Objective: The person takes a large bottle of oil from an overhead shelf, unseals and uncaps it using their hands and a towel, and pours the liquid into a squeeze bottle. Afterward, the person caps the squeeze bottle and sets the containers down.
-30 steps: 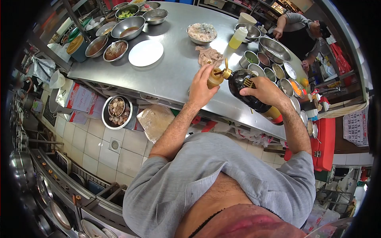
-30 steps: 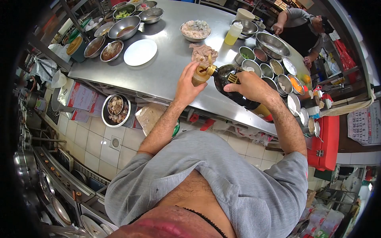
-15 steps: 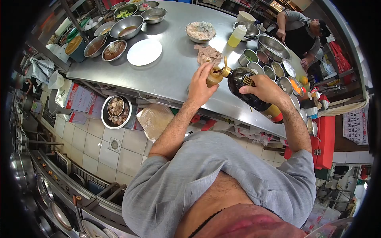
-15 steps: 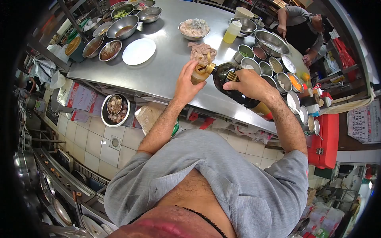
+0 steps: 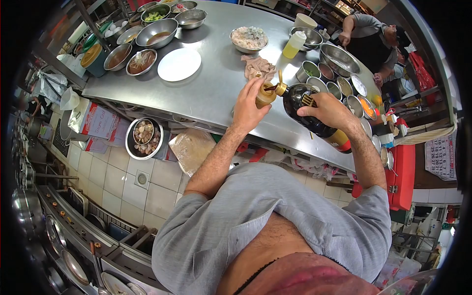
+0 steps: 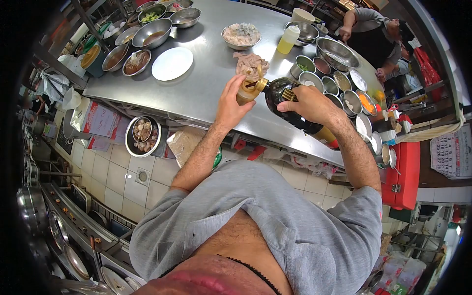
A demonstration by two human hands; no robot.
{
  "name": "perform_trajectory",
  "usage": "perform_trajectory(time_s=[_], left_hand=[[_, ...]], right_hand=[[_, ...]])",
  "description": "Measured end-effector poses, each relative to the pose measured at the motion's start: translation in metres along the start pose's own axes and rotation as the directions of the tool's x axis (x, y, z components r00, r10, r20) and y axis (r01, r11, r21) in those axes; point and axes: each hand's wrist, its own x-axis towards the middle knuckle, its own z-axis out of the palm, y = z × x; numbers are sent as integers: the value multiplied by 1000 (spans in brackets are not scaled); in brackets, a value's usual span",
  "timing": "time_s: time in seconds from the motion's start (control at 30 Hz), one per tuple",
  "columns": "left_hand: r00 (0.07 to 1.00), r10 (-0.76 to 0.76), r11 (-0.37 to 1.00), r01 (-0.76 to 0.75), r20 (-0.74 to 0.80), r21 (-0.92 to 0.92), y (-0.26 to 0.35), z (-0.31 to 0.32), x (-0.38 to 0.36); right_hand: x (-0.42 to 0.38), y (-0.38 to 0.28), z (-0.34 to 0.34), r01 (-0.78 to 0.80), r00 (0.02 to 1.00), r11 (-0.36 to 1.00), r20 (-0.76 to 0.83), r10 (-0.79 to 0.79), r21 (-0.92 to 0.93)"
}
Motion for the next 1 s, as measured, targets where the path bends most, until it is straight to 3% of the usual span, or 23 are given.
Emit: perform_trajectory(time_s=[1.0], left_hand=[[1000, 4, 1000, -4, 19, -18, -2, 2, -1]], right_hand=[[-2, -4, -3, -37, 999, 999, 27, 37, 0]])
